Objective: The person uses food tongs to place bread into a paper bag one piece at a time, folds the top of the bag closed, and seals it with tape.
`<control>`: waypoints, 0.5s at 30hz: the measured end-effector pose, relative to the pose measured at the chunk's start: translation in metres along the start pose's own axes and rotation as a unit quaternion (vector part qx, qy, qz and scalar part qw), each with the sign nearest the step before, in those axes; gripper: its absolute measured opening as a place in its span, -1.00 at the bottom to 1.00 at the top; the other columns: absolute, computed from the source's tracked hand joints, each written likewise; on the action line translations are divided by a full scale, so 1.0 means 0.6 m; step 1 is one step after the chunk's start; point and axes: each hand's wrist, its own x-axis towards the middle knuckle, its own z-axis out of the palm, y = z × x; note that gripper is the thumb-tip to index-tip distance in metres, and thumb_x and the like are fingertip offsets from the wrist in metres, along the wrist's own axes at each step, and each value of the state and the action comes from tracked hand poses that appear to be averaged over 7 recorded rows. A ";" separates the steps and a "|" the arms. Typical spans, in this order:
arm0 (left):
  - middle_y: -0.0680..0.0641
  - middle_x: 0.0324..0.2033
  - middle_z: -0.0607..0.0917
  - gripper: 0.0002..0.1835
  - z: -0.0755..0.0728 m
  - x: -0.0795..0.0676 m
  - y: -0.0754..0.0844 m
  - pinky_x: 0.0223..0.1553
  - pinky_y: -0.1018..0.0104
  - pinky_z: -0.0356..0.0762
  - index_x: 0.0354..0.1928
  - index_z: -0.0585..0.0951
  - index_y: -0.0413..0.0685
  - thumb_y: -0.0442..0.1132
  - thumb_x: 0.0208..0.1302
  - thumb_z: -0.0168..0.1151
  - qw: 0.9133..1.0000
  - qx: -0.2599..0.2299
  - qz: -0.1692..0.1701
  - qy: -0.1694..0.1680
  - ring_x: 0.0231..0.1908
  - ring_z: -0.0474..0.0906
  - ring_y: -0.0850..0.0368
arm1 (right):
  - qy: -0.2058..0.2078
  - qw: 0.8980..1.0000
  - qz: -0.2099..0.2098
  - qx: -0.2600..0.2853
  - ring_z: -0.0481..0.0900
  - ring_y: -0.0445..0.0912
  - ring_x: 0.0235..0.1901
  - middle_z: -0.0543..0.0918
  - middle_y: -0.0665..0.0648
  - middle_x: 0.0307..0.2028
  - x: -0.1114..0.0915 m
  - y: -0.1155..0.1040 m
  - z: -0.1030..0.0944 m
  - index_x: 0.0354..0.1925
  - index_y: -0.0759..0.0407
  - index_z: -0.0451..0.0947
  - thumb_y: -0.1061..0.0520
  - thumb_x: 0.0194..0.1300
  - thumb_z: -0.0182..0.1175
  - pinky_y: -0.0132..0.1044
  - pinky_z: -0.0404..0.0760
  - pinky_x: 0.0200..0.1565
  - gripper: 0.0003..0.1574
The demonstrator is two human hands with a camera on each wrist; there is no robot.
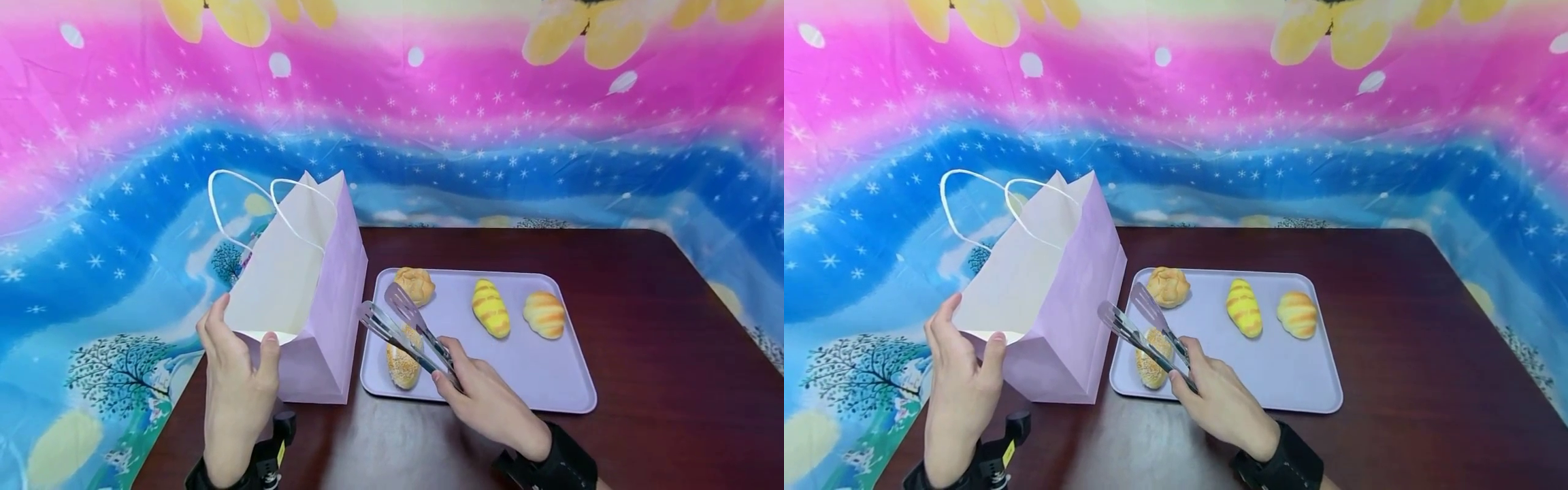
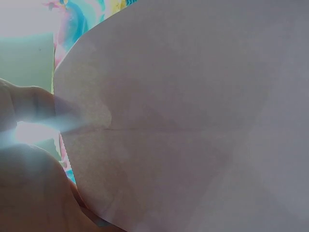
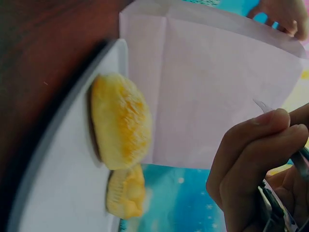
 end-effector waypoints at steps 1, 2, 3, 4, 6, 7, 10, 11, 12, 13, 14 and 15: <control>-0.39 0.24 0.09 -0.16 0.000 0.000 0.000 0.03 -0.35 0.20 0.47 -0.08 -0.33 -0.06 0.38 0.06 1.000 0.000 0.002 0.001 0.12 0.18 -0.26 | 0.002 1.000 0.002 -0.001 0.33 -0.28 -0.63 0.46 -0.07 -0.51 -0.001 0.002 0.004 0.27 0.08 0.26 0.18 0.42 0.14 -0.41 0.36 -0.59 -0.49; -0.39 0.23 0.09 -0.16 0.000 0.000 0.000 0.03 -0.35 0.21 0.47 -0.08 -0.33 -0.06 0.38 0.07 1.000 0.001 0.004 0.001 0.12 0.18 -0.26 | 0.003 1.000 0.004 -0.003 0.34 -0.28 -0.63 0.46 -0.08 -0.52 -0.002 0.003 0.007 0.26 0.08 0.26 0.17 0.42 0.15 -0.41 0.37 -0.60 -0.49; -0.40 0.23 0.09 -0.17 0.000 0.000 0.000 0.03 -0.36 0.21 0.47 -0.08 -0.33 -0.06 0.38 0.06 1.000 0.002 0.004 0.001 0.12 0.18 -0.26 | 0.004 1.000 0.007 -0.006 0.35 -0.28 -0.63 0.46 -0.09 -0.53 -0.003 0.004 0.010 0.27 0.07 0.26 0.16 0.41 0.16 -0.41 0.38 -0.60 -0.48; -0.40 0.23 0.09 -0.17 0.000 0.000 0.000 0.04 -0.36 0.21 0.47 -0.08 -0.33 -0.05 0.39 0.06 1.000 0.003 0.005 0.001 0.12 0.18 -0.26 | 0.005 1.000 0.010 -0.012 0.35 -0.29 -0.63 0.45 -0.10 -0.54 -0.005 0.005 0.013 0.27 0.07 0.26 0.15 0.41 0.16 -0.41 0.39 -0.59 -0.47; -0.40 0.24 0.09 -0.17 0.001 0.000 0.000 0.04 -0.37 0.20 0.47 -0.08 -0.33 -0.04 0.40 0.05 1.000 0.004 0.006 0.000 0.13 0.18 -0.26 | 0.005 0.999 0.020 -0.024 0.36 -0.29 -0.63 0.42 -0.11 -0.57 -0.008 0.007 0.016 0.27 0.06 0.25 0.13 0.40 0.18 -0.40 0.40 -0.59 -0.45; -0.40 0.24 0.09 -0.17 0.000 0.000 0.001 0.04 -0.37 0.19 0.47 -0.08 -0.33 -0.03 0.40 0.04 1.000 0.003 0.005 0.000 0.13 0.17 -0.27 | 0.006 0.999 0.023 -0.035 0.37 -0.29 -0.62 0.41 -0.11 -0.59 -0.010 0.008 0.018 0.27 0.05 0.25 0.11 0.39 0.18 -0.40 0.40 -0.59 -0.45; -0.40 0.25 0.08 -0.17 0.001 0.000 0.002 0.04 -0.34 0.18 0.48 -0.09 -0.32 -0.02 0.41 0.02 1.000 0.002 0.003 -0.002 0.13 0.17 -0.27 | 0.007 0.998 0.029 -0.058 0.37 -0.28 -0.59 0.38 -0.12 -0.59 -0.014 0.010 0.020 0.27 0.05 0.24 0.09 0.39 0.18 -0.40 0.39 -0.56 -0.43; -0.39 0.25 0.08 -0.18 0.001 0.000 0.002 0.04 -0.34 0.19 0.48 -0.09 -0.31 -0.02 0.41 0.02 1.000 0.002 0.003 -0.003 0.13 0.18 -0.27 | 0.007 0.998 0.031 -0.062 0.37 -0.28 -0.59 0.37 -0.12 -0.60 -0.015 0.011 0.021 0.27 0.06 0.23 0.08 0.39 0.18 -0.40 0.38 -0.56 -0.43; -0.39 0.25 0.08 -0.18 0.001 0.001 0.003 0.04 -0.33 0.19 0.48 -0.09 -0.31 -0.02 0.41 0.02 1.000 0.002 0.003 -0.004 0.12 0.18 -0.27 | 0.007 0.997 0.031 -0.065 0.36 -0.28 -0.59 0.37 -0.12 -0.60 -0.015 0.012 0.020 0.28 0.07 0.23 0.07 0.39 0.18 -0.40 0.38 -0.56 -0.43; -0.39 0.25 0.08 -0.18 0.002 0.001 0.003 0.03 -0.33 0.19 0.48 -0.09 -0.31 -0.02 0.41 0.01 1.000 0.001 0.004 -0.004 0.12 0.18 -0.27 | 0.008 0.997 0.029 -0.070 0.36 -0.28 -0.60 0.37 -0.12 -0.61 -0.016 0.013 0.020 0.28 0.08 0.24 0.07 0.39 0.18 -0.40 0.37 -0.56 -0.42; -0.39 0.25 0.08 -0.17 0.002 0.002 0.003 0.04 -0.33 0.19 0.48 -0.09 -0.31 -0.01 0.41 0.02 1.000 0.001 0.004 -0.004 0.12 0.18 -0.26 | 0.007 0.997 0.026 -0.071 0.35 -0.28 -0.61 0.36 -0.12 -0.61 -0.016 0.014 0.019 0.28 0.10 0.24 0.08 0.39 0.19 -0.40 0.37 -0.57 -0.42; -0.39 0.24 0.09 -0.17 0.002 0.002 0.004 0.03 -0.33 0.20 0.48 -0.09 -0.31 -0.01 0.41 0.02 1.000 0.002 0.004 -0.004 0.12 0.19 -0.26 | 0.006 0.997 0.024 -0.073 0.34 -0.29 -0.62 0.36 -0.13 -0.61 -0.017 0.015 0.018 0.28 0.11 0.24 0.07 0.39 0.19 -0.41 0.36 -0.58 -0.42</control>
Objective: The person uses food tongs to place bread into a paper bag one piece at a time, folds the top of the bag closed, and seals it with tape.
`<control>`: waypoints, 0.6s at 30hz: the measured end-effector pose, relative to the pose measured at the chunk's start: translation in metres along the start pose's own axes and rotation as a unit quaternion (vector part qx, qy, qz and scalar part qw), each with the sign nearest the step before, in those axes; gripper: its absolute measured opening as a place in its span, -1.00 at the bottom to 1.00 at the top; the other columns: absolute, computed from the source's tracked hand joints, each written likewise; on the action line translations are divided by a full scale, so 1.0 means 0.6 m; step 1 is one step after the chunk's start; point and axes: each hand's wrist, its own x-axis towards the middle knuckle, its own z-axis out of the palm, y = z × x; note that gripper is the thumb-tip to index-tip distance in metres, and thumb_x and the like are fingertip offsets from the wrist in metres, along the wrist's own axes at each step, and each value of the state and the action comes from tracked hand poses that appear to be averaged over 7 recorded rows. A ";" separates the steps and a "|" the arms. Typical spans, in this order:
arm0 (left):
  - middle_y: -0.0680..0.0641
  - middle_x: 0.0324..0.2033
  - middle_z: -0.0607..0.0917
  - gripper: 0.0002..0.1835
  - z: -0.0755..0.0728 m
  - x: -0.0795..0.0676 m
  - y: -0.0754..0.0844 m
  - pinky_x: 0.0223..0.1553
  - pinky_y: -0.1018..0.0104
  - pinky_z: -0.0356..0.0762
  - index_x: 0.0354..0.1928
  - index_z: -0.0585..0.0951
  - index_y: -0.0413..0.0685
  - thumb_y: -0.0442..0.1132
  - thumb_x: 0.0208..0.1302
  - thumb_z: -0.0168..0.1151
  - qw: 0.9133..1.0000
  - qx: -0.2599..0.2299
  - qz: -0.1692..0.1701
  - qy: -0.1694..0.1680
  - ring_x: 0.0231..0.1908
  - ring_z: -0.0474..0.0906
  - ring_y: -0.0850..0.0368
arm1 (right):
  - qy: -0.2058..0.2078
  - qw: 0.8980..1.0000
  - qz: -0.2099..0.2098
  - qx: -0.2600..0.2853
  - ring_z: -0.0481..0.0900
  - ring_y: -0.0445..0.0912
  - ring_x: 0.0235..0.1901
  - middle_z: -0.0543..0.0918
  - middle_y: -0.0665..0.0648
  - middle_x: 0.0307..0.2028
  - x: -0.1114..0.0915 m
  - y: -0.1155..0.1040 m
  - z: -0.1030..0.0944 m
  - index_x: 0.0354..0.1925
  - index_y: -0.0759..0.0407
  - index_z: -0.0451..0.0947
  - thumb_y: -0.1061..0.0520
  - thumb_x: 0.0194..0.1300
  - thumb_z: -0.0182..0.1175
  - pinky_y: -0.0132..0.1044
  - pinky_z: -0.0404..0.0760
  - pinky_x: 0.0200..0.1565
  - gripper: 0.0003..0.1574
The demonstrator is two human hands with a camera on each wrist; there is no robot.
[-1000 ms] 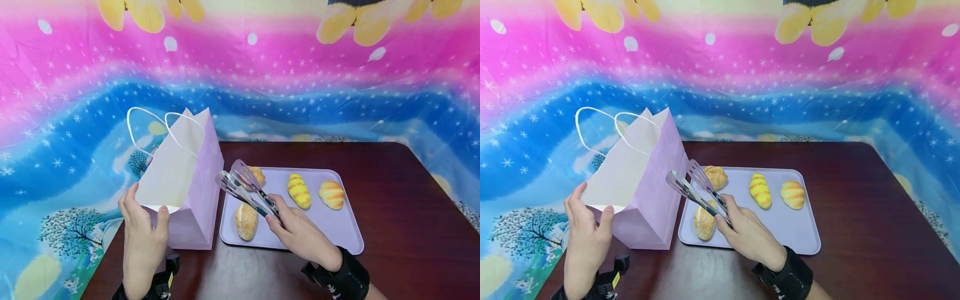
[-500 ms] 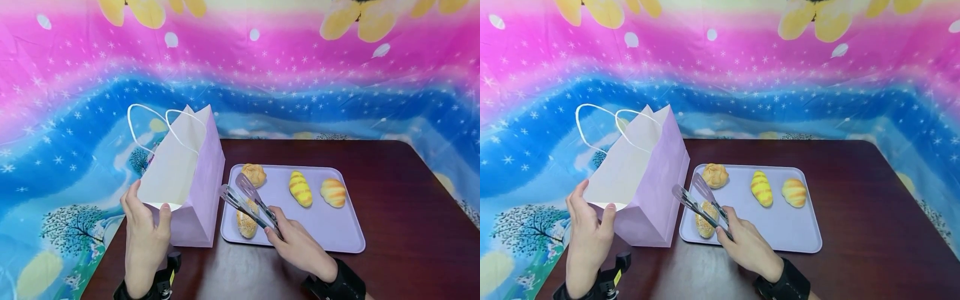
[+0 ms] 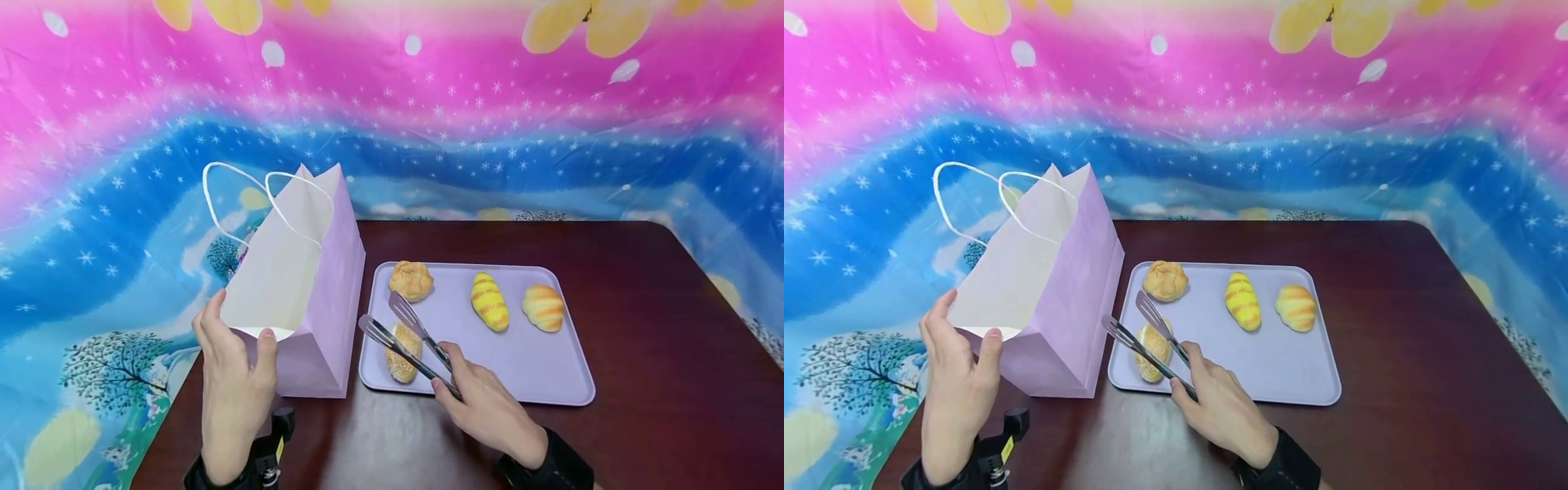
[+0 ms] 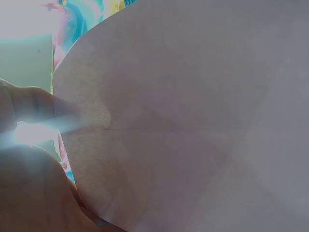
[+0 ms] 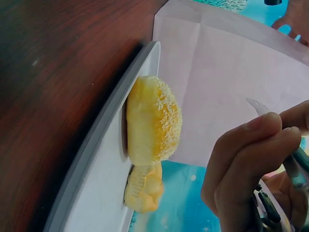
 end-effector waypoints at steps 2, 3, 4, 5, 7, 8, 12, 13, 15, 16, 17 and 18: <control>-0.39 0.24 0.08 -0.17 -0.001 0.000 0.000 0.04 -0.35 0.20 0.48 -0.09 -0.31 0.00 0.42 0.02 1.000 0.001 -0.001 -0.001 0.12 0.18 -0.25 | 0.001 1.000 -0.008 -0.009 0.31 -0.30 -0.64 0.36 -0.14 -0.60 0.000 0.003 -0.002 0.28 0.12 0.25 0.07 0.39 0.19 -0.42 0.34 -0.60 -0.41; -0.39 0.24 0.08 -0.17 -0.002 0.000 0.000 0.05 -0.35 0.20 0.48 -0.09 -0.31 0.01 0.42 0.02 1.000 0.002 -0.001 -0.001 0.12 0.18 -0.25 | 0.004 1.000 -0.013 -0.017 0.31 -0.30 -0.65 0.36 -0.14 -0.60 0.000 0.004 -0.003 0.28 0.13 0.26 0.07 0.38 0.20 -0.42 0.32 -0.61 -0.41; -0.38 0.24 0.08 -0.16 -0.002 0.000 0.000 0.05 -0.36 0.20 0.48 -0.10 -0.31 0.01 0.42 0.02 1.000 0.001 -0.003 -0.002 0.13 0.17 -0.25 | 0.006 0.999 -0.018 -0.027 0.30 -0.30 -0.66 0.36 -0.14 -0.60 0.000 0.006 -0.005 0.28 0.13 0.27 0.07 0.37 0.20 -0.41 0.31 -0.62 -0.41; -0.38 0.24 0.08 -0.16 -0.003 -0.001 0.000 0.06 -0.35 0.19 0.48 -0.10 -0.31 0.01 0.43 0.02 1.000 0.001 -0.005 -0.003 0.13 0.17 -0.24 | 0.008 0.999 -0.022 -0.036 0.29 -0.30 -0.66 0.36 -0.14 -0.59 0.000 0.008 -0.008 0.27 0.12 0.28 0.06 0.36 0.21 -0.41 0.30 -0.63 -0.41; -0.37 0.26 0.08 -0.17 -0.003 -0.001 0.000 0.06 -0.33 0.19 0.49 -0.10 -0.30 0.01 0.43 0.01 1.000 0.000 -0.008 -0.005 0.14 0.17 -0.24 | 0.015 0.997 -0.032 -0.063 0.30 -0.30 -0.65 0.40 -0.14 -0.56 0.000 0.013 -0.014 0.24 0.11 0.31 0.04 0.33 0.22 -0.40 0.32 -0.62 -0.42; -0.37 0.26 0.08 -0.17 -0.003 -0.001 0.000 0.06 -0.32 0.19 0.49 -0.10 -0.30 0.01 0.43 0.01 1.000 -0.001 -0.009 -0.006 0.14 0.17 -0.24 | 0.019 0.996 -0.037 -0.077 0.31 -0.30 -0.65 0.42 -0.13 -0.55 0.000 0.016 -0.019 0.23 0.11 0.33 0.03 0.31 0.23 -0.40 0.32 -0.62 -0.42; -0.35 0.27 0.09 -0.18 -0.003 0.001 0.000 0.04 -0.27 0.21 0.49 -0.10 -0.28 -0.01 0.42 0.01 1.000 -0.002 -0.011 -0.010 0.13 0.19 -0.23 | 0.029 0.985 -0.074 -0.153 0.33 -0.31 -0.69 0.56 -0.03 -0.47 0.005 0.026 -0.051 0.18 0.10 0.41 -0.05 0.22 0.33 -0.38 0.37 -0.66 -0.38; -0.35 0.26 0.09 -0.18 -0.002 0.001 0.000 0.03 -0.26 0.22 0.49 -0.10 -0.28 -0.02 0.42 0.02 1.000 -0.001 -0.010 -0.010 0.13 0.19 -0.23 | 0.028 0.981 -0.086 -0.174 0.30 -0.31 -0.73 0.57 -0.01 -0.47 0.008 0.028 -0.062 0.17 0.09 0.43 -0.08 0.20 0.35 -0.39 0.36 -0.69 -0.36; -0.35 0.26 0.09 -0.18 -0.002 0.002 -0.001 0.03 -0.26 0.22 0.49 -0.09 -0.29 -0.02 0.41 0.02 1.000 0.000 -0.009 -0.009 0.13 0.20 -0.22 | 0.025 0.967 -0.113 -0.227 0.27 -0.30 -0.78 0.57 0.03 -0.48 0.016 0.032 -0.087 0.15 0.07 0.46 -0.13 0.15 0.40 -0.40 0.31 -0.75 -0.33; -0.35 0.26 0.09 -0.18 -0.002 0.002 -0.001 0.03 -0.26 0.23 0.48 -0.09 -0.29 -0.02 0.40 0.02 1.000 0.000 -0.009 -0.008 0.13 0.20 -0.22 | 0.019 0.960 -0.126 -0.251 0.24 -0.29 -0.81 0.55 0.03 -0.49 0.020 0.033 -0.100 0.15 0.06 0.47 -0.14 0.12 0.42 -0.41 0.28 -0.76 -0.31; -0.35 0.26 0.09 -0.18 -0.002 0.002 -0.002 0.02 -0.26 0.23 0.48 -0.09 -0.30 -0.02 0.40 0.02 1.000 0.000 -0.008 -0.007 0.13 0.20 -0.22 | 0.009 0.953 -0.137 -0.270 0.20 -0.28 -0.83 0.54 0.05 -0.49 0.024 0.033 -0.112 0.15 0.04 0.48 -0.14 0.11 0.44 -0.42 0.23 -0.78 -0.30; -0.36 0.26 0.09 -0.18 -0.002 0.002 -0.003 0.02 -0.26 0.22 0.48 -0.08 -0.30 -0.02 0.40 0.02 1.000 0.001 -0.007 -0.005 0.13 0.20 -0.22 | 0.002 0.945 -0.147 -0.291 0.17 -0.27 -0.85 0.54 0.07 -0.49 0.029 0.033 -0.125 0.14 0.03 0.48 -0.15 0.09 0.45 -0.43 0.21 -0.79 -0.30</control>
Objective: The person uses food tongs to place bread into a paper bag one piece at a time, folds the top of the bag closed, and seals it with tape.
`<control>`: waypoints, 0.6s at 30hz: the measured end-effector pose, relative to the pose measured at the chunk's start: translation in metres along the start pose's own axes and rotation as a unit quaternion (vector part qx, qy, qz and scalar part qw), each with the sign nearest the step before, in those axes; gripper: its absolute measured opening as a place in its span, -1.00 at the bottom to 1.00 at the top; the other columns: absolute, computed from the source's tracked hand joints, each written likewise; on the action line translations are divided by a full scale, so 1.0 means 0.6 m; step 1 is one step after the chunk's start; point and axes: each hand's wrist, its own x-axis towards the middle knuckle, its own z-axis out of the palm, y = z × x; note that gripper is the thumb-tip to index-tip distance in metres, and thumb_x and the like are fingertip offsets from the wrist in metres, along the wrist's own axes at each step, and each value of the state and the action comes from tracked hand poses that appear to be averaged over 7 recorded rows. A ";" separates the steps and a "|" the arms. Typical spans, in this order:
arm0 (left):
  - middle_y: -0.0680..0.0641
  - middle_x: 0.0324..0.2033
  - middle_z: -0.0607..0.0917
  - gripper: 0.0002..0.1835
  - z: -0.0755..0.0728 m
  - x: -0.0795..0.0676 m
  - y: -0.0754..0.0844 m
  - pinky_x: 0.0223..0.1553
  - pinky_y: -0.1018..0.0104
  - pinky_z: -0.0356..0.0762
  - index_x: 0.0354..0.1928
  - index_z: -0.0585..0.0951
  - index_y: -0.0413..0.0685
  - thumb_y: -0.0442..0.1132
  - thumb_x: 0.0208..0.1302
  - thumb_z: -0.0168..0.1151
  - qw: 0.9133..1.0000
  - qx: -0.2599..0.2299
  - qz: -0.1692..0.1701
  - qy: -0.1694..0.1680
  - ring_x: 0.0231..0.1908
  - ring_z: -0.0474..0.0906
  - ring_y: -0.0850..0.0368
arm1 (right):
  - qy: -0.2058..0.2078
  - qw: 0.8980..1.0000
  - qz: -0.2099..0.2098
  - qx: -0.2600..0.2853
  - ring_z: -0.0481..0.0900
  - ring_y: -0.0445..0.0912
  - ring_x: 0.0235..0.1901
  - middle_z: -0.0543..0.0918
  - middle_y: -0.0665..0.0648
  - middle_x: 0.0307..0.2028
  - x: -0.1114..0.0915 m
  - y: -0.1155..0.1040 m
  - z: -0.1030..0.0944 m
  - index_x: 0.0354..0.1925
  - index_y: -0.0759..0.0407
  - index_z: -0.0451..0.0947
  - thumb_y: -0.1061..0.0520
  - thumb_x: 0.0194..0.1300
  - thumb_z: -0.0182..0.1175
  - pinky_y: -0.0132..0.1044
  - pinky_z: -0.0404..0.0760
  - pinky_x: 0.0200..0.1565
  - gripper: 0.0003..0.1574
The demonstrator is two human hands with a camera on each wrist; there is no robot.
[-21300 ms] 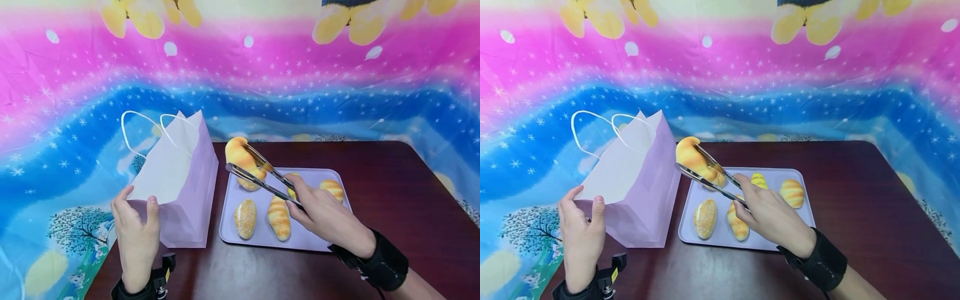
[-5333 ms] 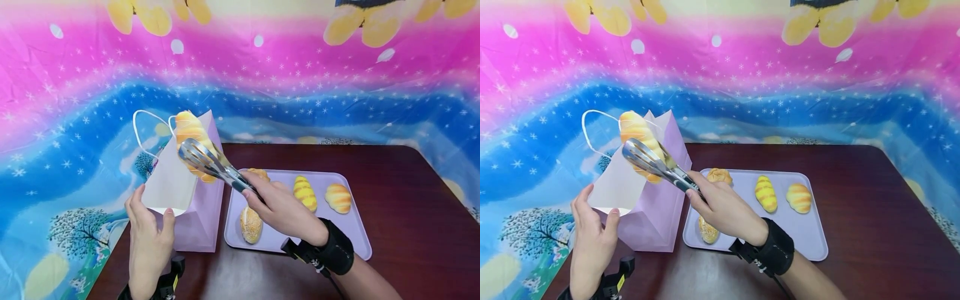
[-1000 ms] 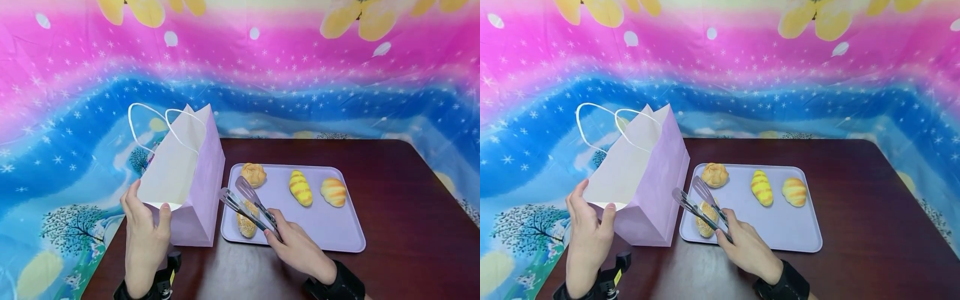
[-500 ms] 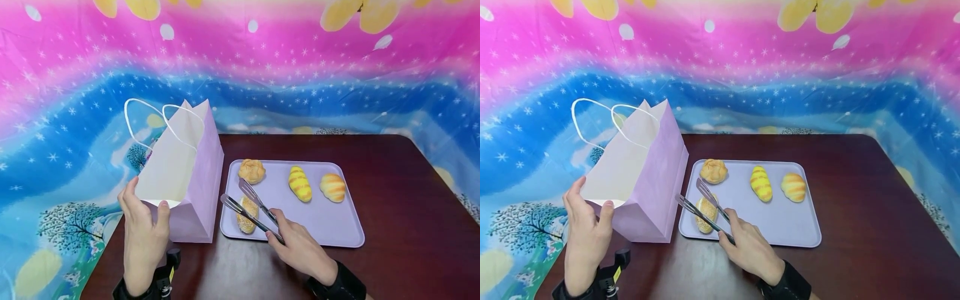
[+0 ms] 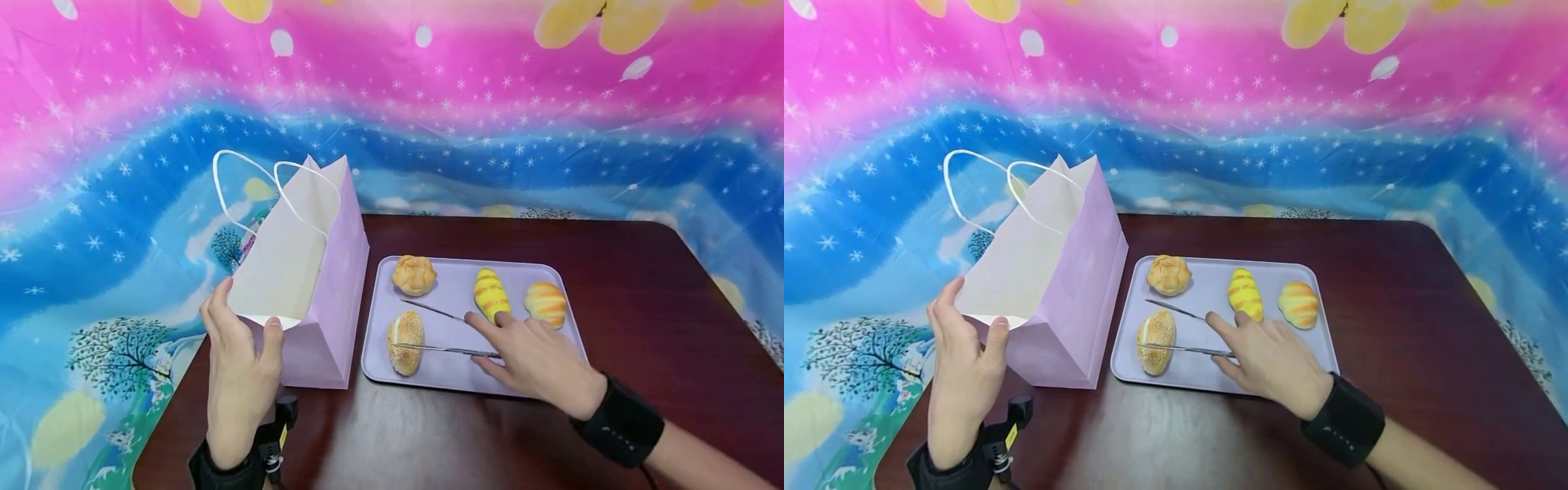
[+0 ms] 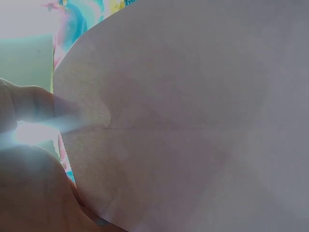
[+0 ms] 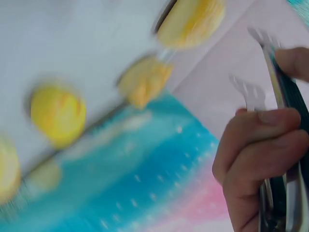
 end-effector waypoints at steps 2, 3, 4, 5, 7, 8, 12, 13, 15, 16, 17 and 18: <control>-0.36 0.25 0.10 -0.17 -0.001 -0.001 -0.002 0.02 -0.26 0.22 0.48 -0.08 -0.31 -0.01 0.40 0.01 1.000 -0.001 0.002 0.004 0.12 0.21 -0.23 | -0.013 0.999 -0.023 -0.037 0.14 -0.24 -0.86 0.54 0.10 -0.46 0.006 0.014 -0.017 0.12 0.00 0.47 -0.15 0.07 0.47 -0.42 0.19 -0.80 -0.30; -0.37 0.25 0.10 -0.17 -0.002 -0.001 -0.002 0.02 -0.26 0.22 0.48 -0.08 -0.32 -0.01 0.40 0.01 1.000 -0.002 0.004 0.006 0.11 0.21 -0.23 | -0.017 0.998 -0.035 -0.053 0.13 -0.23 -0.87 0.54 0.11 -0.45 0.009 0.019 -0.025 0.10 -0.01 0.48 -0.15 0.05 0.48 -0.41 0.18 -0.80 -0.30; -0.37 0.25 0.10 -0.17 -0.002 -0.002 -0.003 0.01 -0.26 0.23 0.47 -0.08 -0.32 -0.01 0.40 0.01 1.000 -0.003 0.006 0.007 0.11 0.21 -0.23 | -0.022 0.997 -0.046 -0.065 0.12 -0.23 -0.87 0.53 0.11 -0.46 0.013 0.024 -0.033 0.08 -0.01 0.48 -0.14 0.03 0.49 -0.40 0.19 -0.80 -0.31; -0.37 0.25 0.10 -0.18 -0.002 -0.002 -0.004 0.01 -0.26 0.23 0.47 -0.07 -0.32 -0.01 0.40 0.02 1.000 -0.004 0.008 0.008 0.10 0.22 -0.23 | -0.022 0.995 -0.060 -0.082 0.12 -0.22 -0.87 0.52 0.10 -0.48 0.017 0.028 -0.039 0.05 -0.01 0.48 -0.14 0.01 0.49 -0.39 0.19 -0.80 -0.33; -0.38 0.24 0.11 -0.18 -0.002 -0.002 -0.006 0.01 -0.25 0.24 0.47 -0.06 -0.33 -0.02 0.39 0.02 1.000 -0.007 0.011 0.009 0.10 0.23 -0.23 | -0.019 0.990 -0.091 -0.108 0.13 -0.20 -0.85 0.47 0.07 -0.53 0.027 0.035 -0.049 0.00 -0.01 0.49 -0.11 -0.04 0.52 -0.37 0.20 -0.80 -0.34; -0.38 0.24 0.11 -0.18 -0.002 -0.002 -0.007 0.01 -0.25 0.24 0.47 -0.06 -0.32 -0.02 0.39 0.02 1.000 -0.008 0.012 0.009 0.09 0.23 -0.23 | -0.018 0.987 -0.107 -0.120 0.14 -0.19 -0.85 0.46 0.06 -0.54 0.032 0.037 -0.053 -0.01 -0.01 0.50 -0.10 -0.07 0.53 -0.36 0.22 -0.79 -0.34; -0.37 0.25 0.10 -0.19 -0.002 -0.002 -0.007 0.02 -0.24 0.24 0.47 -0.06 -0.31 -0.05 0.39 0.03 1.000 -0.007 0.010 0.008 0.10 0.23 -0.22 | -0.018 0.974 -0.165 -0.157 0.17 -0.17 -0.81 0.46 0.06 -0.53 0.058 0.043 -0.064 -0.05 -0.04 0.54 -0.02 -0.13 0.57 -0.35 0.23 -0.77 -0.36; -0.36 0.26 0.10 -0.19 -0.002 -0.002 -0.007 0.02 -0.23 0.23 0.47 -0.06 -0.31 -0.06 0.39 0.03 1.000 -0.008 0.008 0.008 0.11 0.22 -0.22 | -0.022 0.970 -0.176 -0.167 0.17 -0.16 -0.81 0.47 0.06 -0.52 0.065 0.044 -0.067 -0.05 -0.05 0.55 0.00 -0.11 0.57 -0.36 0.23 -0.76 -0.38; -0.35 0.26 0.09 -0.20 -0.002 -0.002 -0.008 0.03 -0.23 0.23 0.47 -0.06 -0.30 -0.07 0.38 0.03 1.000 -0.008 0.008 0.007 0.12 0.22 -0.22 | -0.024 0.961 -0.202 -0.189 0.17 -0.16 -0.81 0.47 0.07 -0.54 0.078 0.045 -0.072 -0.06 -0.05 0.56 0.04 -0.08 0.54 -0.35 0.22 -0.77 -0.43; -0.35 0.27 0.09 -0.20 -0.001 -0.001 -0.008 0.03 -0.23 0.22 0.47 -0.06 -0.30 -0.08 0.38 0.03 1.000 -0.008 0.008 0.007 0.12 0.21 -0.22 | -0.024 0.956 -0.215 -0.199 0.18 -0.15 -0.80 0.48 0.06 -0.55 0.085 0.045 -0.074 -0.06 -0.05 0.57 0.05 -0.06 0.52 -0.35 0.23 -0.76 -0.45; -0.35 0.27 0.09 -0.20 -0.001 -0.001 -0.008 0.03 -0.23 0.22 0.47 -0.05 -0.31 -0.09 0.37 0.03 1.000 -0.009 0.009 0.007 0.12 0.22 -0.22 | -0.025 0.952 -0.226 -0.207 0.20 -0.15 -0.80 0.48 0.06 -0.56 0.092 0.045 -0.076 -0.06 -0.06 0.57 0.06 -0.06 0.52 -0.34 0.24 -0.76 -0.46; -0.35 0.27 0.09 -0.21 -0.001 -0.001 -0.008 0.03 -0.23 0.22 0.46 -0.05 -0.31 -0.09 0.37 0.03 1.000 -0.010 0.010 0.007 0.11 0.22 -0.22 | -0.027 0.948 -0.236 -0.214 0.22 -0.14 -0.79 0.49 0.06 -0.57 0.099 0.045 -0.077 -0.06 -0.06 0.58 0.08 -0.05 0.50 -0.34 0.25 -0.75 -0.47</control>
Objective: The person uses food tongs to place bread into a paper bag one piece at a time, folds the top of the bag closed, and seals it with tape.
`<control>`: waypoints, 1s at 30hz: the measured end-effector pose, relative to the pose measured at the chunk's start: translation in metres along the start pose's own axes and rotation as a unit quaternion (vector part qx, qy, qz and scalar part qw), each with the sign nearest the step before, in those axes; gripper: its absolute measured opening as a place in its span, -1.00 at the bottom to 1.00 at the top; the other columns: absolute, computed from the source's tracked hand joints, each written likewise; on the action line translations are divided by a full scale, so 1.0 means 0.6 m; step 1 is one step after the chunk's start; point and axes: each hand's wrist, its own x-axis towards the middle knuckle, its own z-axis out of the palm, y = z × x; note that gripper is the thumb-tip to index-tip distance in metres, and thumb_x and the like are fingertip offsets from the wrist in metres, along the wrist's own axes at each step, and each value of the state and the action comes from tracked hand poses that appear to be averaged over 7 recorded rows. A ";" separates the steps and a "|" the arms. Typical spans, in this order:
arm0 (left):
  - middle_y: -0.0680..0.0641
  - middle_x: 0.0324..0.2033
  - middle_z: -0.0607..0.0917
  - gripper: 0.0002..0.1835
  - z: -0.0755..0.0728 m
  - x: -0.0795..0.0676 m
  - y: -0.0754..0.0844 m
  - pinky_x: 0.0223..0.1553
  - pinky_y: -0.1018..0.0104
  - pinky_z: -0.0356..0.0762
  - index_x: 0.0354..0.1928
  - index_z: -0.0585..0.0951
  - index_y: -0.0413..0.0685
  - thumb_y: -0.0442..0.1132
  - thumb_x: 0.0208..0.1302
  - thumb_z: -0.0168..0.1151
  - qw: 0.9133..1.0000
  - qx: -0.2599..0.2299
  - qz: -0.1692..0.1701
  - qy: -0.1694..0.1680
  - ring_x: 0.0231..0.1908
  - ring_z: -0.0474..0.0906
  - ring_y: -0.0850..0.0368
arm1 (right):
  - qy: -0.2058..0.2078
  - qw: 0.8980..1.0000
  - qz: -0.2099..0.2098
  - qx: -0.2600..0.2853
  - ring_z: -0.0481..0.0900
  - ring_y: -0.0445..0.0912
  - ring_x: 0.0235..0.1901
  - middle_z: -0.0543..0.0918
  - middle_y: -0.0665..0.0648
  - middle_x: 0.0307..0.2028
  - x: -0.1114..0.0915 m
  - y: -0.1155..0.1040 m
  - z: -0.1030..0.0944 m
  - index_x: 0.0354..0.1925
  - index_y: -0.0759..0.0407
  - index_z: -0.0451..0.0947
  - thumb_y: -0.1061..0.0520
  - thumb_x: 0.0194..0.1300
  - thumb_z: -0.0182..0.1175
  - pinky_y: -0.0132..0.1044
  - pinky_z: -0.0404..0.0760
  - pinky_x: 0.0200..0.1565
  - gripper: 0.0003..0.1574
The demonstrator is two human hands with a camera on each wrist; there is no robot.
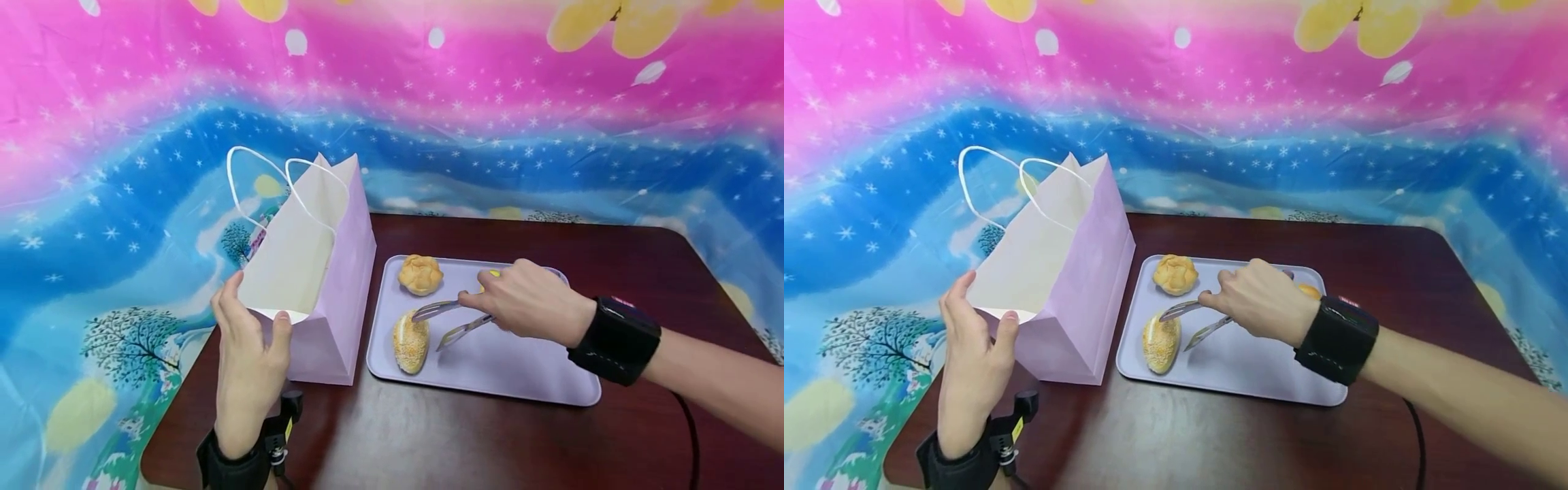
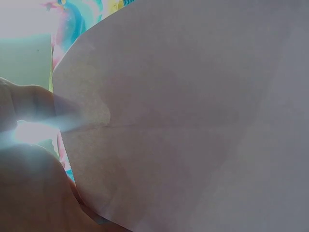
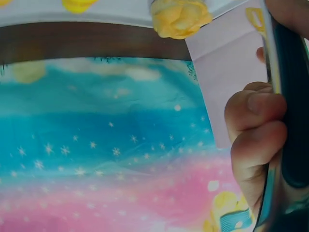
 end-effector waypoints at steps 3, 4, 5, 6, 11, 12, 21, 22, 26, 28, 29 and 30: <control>-0.36 0.26 0.10 -0.22 0.002 0.003 -0.001 0.03 -0.23 0.22 0.45 -0.04 -0.33 -0.14 0.34 0.02 1.000 0.001 0.002 -0.002 0.11 0.22 -0.22 | -0.011 1.000 -0.023 -0.008 0.28 -0.12 -0.77 0.54 0.07 -0.54 0.018 0.006 -0.002 -0.06 -0.07 0.60 0.08 -0.09 0.52 -0.33 0.31 -0.73 -0.46; -0.36 0.26 0.10 -0.22 0.002 0.004 -0.002 0.03 -0.23 0.22 0.45 -0.04 -0.34 -0.15 0.33 0.02 1.000 0.001 0.003 -0.002 0.11 0.22 -0.22 | -0.016 0.999 -0.028 -0.009 0.30 -0.10 -0.77 0.56 0.08 -0.52 0.024 0.007 -0.003 -0.06 -0.08 0.61 0.07 -0.10 0.54 -0.33 0.33 -0.72 -0.44; -0.36 0.25 0.10 -0.23 0.002 0.004 -0.003 0.03 -0.23 0.23 0.45 -0.03 -0.34 -0.17 0.32 0.02 1.000 0.001 0.004 -0.001 0.10 0.23 -0.22 | -0.021 0.999 -0.033 -0.012 0.32 -0.09 -0.77 0.57 0.08 -0.51 0.029 0.008 -0.003 -0.05 -0.08 0.62 0.07 -0.10 0.54 -0.32 0.35 -0.72 -0.43; -0.36 0.25 0.10 -0.23 0.003 0.004 -0.003 0.04 -0.23 0.22 0.44 -0.03 -0.35 -0.18 0.31 0.01 1.000 0.002 0.005 0.000 0.11 0.23 -0.22 | -0.025 0.999 -0.037 -0.014 0.34 -0.07 -0.76 0.58 0.09 -0.49 0.035 0.007 -0.005 -0.03 -0.09 0.62 0.07 -0.10 0.54 -0.31 0.36 -0.72 -0.42; -0.37 0.25 0.12 -0.22 0.004 0.003 -0.006 0.04 -0.23 0.22 0.45 -0.02 -0.35 -0.14 0.32 0.02 1.000 0.000 0.010 0.005 0.11 0.23 -0.22 | -0.041 0.998 -0.048 -0.031 0.42 -0.03 -0.74 0.59 0.08 -0.50 0.057 0.007 -0.011 -0.01 -0.10 0.64 0.11 -0.06 0.55 -0.27 0.43 -0.71 -0.42; -0.36 0.25 0.12 -0.22 0.004 0.003 -0.006 0.04 -0.23 0.22 0.45 -0.02 -0.34 -0.13 0.32 0.02 1.000 -0.001 0.011 0.005 0.12 0.23 -0.22 | -0.043 0.997 -0.050 -0.034 0.43 -0.03 -0.73 0.58 0.08 -0.51 0.060 0.006 -0.012 -0.04 -0.10 0.65 0.12 -0.05 0.55 -0.26 0.44 -0.71 -0.46; -0.36 0.25 0.12 -0.21 0.003 0.001 -0.006 0.04 -0.23 0.22 0.45 -0.02 -0.35 -0.10 0.33 0.02 1.000 0.001 0.013 0.007 0.13 0.21 -0.20 | -0.048 0.995 -0.062 -0.058 0.44 -0.03 -0.74 0.55 0.07 -0.58 0.088 0.006 -0.019 -0.22 -0.06 0.67 0.14 0.04 0.52 -0.28 0.41 -0.74 -0.69; -0.36 0.25 0.11 -0.21 0.002 0.001 -0.006 0.04 -0.23 0.22 0.45 -0.02 -0.34 -0.10 0.33 0.02 1.000 0.001 0.013 0.006 0.14 0.21 -0.20 | -0.047 0.995 -0.063 -0.057 0.44 -0.03 -0.74 0.56 0.07 -0.57 0.091 0.007 -0.019 -0.22 -0.06 0.67 0.14 0.04 0.52 -0.28 0.41 -0.73 -0.69; -0.36 0.26 0.11 -0.21 0.002 0.001 -0.006 0.03 -0.23 0.22 0.45 -0.02 -0.34 -0.10 0.34 0.02 1.000 0.000 0.015 0.007 0.13 0.21 -0.19 | -0.041 0.995 -0.074 -0.061 0.45 -0.07 -0.73 0.58 0.06 -0.53 0.100 0.006 -0.019 -0.19 -0.05 0.69 0.11 0.05 0.53 -0.32 0.39 -0.70 -0.69; -0.36 0.25 0.11 -0.22 0.002 0.001 -0.007 0.04 -0.22 0.22 0.45 -0.02 -0.34 -0.11 0.34 0.02 1.000 -0.001 0.018 0.008 0.13 0.21 -0.19 | -0.035 0.994 -0.083 -0.067 0.44 -0.09 -0.73 0.58 0.05 -0.53 0.105 0.004 -0.019 -0.21 -0.04 0.69 0.11 0.06 0.53 -0.33 0.37 -0.68 -0.71; -0.36 0.25 0.11 -0.22 0.002 0.002 -0.007 0.04 -0.22 0.23 0.44 -0.02 -0.35 -0.11 0.34 0.02 1.000 0.000 0.019 0.009 0.13 0.22 -0.19 | -0.031 0.993 -0.088 -0.072 0.43 -0.10 -0.73 0.57 0.05 -0.54 0.107 0.003 -0.019 -0.23 -0.03 0.69 0.13 0.07 0.52 -0.33 0.36 -0.68 -0.74; -0.36 0.25 0.11 -0.22 0.002 0.002 -0.007 0.03 -0.21 0.23 0.45 -0.02 -0.34 -0.11 0.34 0.02 1.000 0.000 0.020 0.010 0.13 0.22 -0.19 | -0.028 0.992 -0.092 -0.079 0.42 -0.10 -0.73 0.56 0.05 -0.55 0.110 0.002 -0.018 -0.25 -0.04 0.69 0.14 0.07 0.51 -0.33 0.35 -0.68 -0.76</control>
